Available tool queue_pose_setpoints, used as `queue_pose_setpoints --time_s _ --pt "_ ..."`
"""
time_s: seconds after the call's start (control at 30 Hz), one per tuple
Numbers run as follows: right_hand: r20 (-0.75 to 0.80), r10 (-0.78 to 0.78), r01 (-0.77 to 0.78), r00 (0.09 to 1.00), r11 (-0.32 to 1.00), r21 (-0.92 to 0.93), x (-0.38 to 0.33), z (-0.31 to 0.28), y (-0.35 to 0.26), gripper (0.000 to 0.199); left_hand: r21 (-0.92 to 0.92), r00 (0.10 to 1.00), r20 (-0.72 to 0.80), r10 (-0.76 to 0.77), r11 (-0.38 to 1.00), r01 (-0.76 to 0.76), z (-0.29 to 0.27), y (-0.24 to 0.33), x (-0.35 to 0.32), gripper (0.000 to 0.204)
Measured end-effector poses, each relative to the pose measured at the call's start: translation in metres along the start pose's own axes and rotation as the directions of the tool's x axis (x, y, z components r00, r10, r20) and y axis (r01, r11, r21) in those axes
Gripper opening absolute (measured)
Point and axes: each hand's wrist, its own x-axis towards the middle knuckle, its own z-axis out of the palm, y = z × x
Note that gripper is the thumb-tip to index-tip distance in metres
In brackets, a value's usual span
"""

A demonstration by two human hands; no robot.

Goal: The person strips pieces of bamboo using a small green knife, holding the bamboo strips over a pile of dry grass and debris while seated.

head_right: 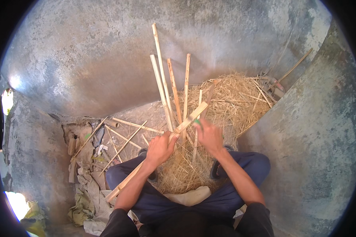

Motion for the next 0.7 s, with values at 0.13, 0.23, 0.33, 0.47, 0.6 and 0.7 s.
queue_pose_setpoints --time_s 0.13,0.23,0.33,0.47,0.6,0.7 --pt "-0.329 0.035 -0.063 0.944 0.995 -0.075 0.03 -0.025 0.054 0.037 -0.015 0.992 0.125 -0.018 1.0 0.02 -0.006 0.009 0.0 0.055" --pt "-0.391 0.022 -0.049 0.92 0.997 -0.059 0.032 -0.035 0.056 0.039 -0.061 0.988 0.148 -0.034 0.997 0.043 -0.012 0.012 -0.001 0.057" --pt "-0.314 -0.078 0.063 0.946 0.996 -0.058 0.017 -0.03 0.032 0.041 -0.076 0.991 0.127 -0.034 0.996 0.044 -0.012 0.008 0.001 0.058" --pt "-0.091 -0.175 0.176 0.98 0.984 -0.002 -0.011 -0.003 0.0 0.039 -0.03 0.99 0.131 -0.041 0.999 0.045 -0.01 0.003 0.007 0.059" --pt "-0.145 -0.245 0.262 0.959 0.958 0.116 -0.019 0.008 -0.022 0.029 -0.074 0.993 0.114 -0.025 0.997 0.033 -0.01 0.002 0.006 0.059" --pt "-0.116 -0.221 0.237 0.968 0.96 0.15 -0.023 0.008 -0.034 0.021 -0.068 0.993 0.115 -0.026 0.997 0.034 -0.01 0.002 0.006 0.059"
